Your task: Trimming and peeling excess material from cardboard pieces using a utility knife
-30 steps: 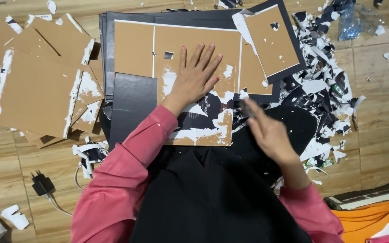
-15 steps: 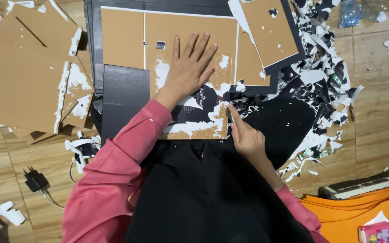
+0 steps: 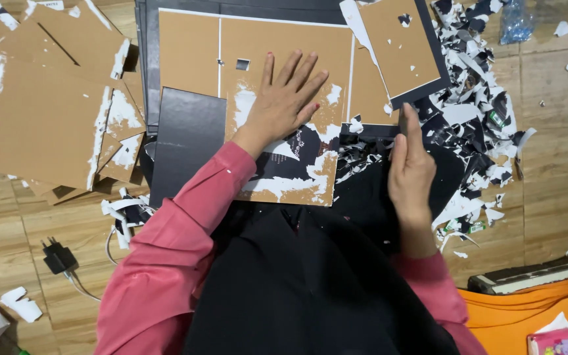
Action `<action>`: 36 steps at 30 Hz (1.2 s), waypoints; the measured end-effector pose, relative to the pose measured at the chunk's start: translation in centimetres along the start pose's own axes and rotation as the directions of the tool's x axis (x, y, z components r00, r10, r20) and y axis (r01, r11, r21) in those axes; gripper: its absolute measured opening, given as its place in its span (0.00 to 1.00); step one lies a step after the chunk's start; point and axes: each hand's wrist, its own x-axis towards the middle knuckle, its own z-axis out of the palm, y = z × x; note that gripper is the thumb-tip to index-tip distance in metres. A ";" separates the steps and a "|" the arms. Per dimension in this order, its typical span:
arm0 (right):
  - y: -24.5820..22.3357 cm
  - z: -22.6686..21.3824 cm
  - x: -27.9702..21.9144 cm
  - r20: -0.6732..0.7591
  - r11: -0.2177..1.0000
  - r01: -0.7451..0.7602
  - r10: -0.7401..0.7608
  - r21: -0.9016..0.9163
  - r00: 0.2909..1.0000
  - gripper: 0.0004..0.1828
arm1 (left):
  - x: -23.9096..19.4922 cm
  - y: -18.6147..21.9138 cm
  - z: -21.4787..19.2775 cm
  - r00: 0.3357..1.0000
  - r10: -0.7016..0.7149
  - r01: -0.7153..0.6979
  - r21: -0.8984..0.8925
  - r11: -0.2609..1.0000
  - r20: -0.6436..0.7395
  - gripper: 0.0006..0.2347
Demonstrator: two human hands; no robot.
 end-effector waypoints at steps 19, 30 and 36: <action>1.2 2.6 -3.3 0.642 0.903 0.242 0.047 -0.355 0.765 0.28 | 0.1 0.0 -0.6 0.999 -0.018 0.020 -0.044 0.999 0.051 0.22; 2.1 4.5 -4.6 0.356 0.837 0.390 -0.256 -0.383 0.899 0.26 | 0.0 -0.1 -0.2 0.999 0.016 -0.016 -0.021 1.000 -0.031 0.20; -0.6 0.5 2.0 -0.070 0.962 0.258 -0.265 -0.088 0.962 0.20 | -0.2 0.0 0.4 0.999 0.039 -0.038 -0.029 0.999 0.031 0.21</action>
